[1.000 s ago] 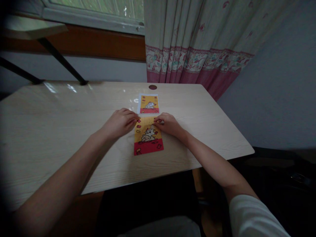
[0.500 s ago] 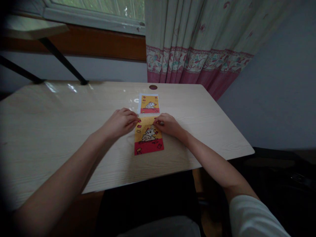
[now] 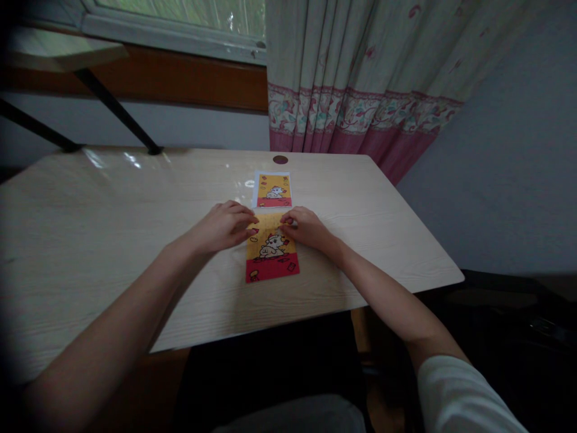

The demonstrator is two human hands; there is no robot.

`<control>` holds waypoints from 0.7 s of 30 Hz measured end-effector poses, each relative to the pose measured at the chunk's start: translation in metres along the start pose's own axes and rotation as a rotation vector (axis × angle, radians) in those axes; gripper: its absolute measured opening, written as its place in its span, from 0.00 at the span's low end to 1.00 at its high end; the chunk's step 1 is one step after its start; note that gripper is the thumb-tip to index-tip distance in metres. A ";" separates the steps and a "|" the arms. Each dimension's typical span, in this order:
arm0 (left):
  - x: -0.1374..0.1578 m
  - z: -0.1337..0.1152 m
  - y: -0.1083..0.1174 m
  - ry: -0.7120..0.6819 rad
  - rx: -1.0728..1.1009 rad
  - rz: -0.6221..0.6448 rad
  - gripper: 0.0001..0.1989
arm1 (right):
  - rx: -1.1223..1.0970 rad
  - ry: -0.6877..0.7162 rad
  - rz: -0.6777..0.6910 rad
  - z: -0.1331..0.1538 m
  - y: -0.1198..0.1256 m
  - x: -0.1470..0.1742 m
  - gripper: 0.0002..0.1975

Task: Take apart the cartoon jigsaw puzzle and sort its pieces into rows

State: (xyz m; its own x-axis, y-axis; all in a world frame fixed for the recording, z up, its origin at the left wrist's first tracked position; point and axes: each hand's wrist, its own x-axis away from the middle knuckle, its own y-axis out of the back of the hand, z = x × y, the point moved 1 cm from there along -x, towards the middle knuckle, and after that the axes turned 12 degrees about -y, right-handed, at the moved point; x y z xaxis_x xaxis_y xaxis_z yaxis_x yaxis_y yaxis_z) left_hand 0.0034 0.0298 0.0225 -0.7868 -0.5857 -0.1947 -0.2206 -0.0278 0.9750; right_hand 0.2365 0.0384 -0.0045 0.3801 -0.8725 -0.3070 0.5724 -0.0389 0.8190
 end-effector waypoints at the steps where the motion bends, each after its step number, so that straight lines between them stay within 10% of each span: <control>1: 0.000 0.000 0.000 0.002 0.001 0.004 0.17 | -0.003 -0.002 0.010 0.000 0.000 0.000 0.05; 21: -0.005 -0.014 -0.005 -0.042 0.049 0.039 0.17 | -0.112 -0.126 0.087 0.003 0.002 -0.002 0.06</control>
State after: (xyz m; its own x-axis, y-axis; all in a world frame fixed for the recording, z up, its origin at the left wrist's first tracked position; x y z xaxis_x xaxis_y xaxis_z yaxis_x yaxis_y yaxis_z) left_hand 0.0169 0.0216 0.0198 -0.8185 -0.5512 -0.1621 -0.2168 0.0350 0.9756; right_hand 0.2350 0.0385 -0.0005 0.3418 -0.9246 -0.1683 0.6211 0.0878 0.7788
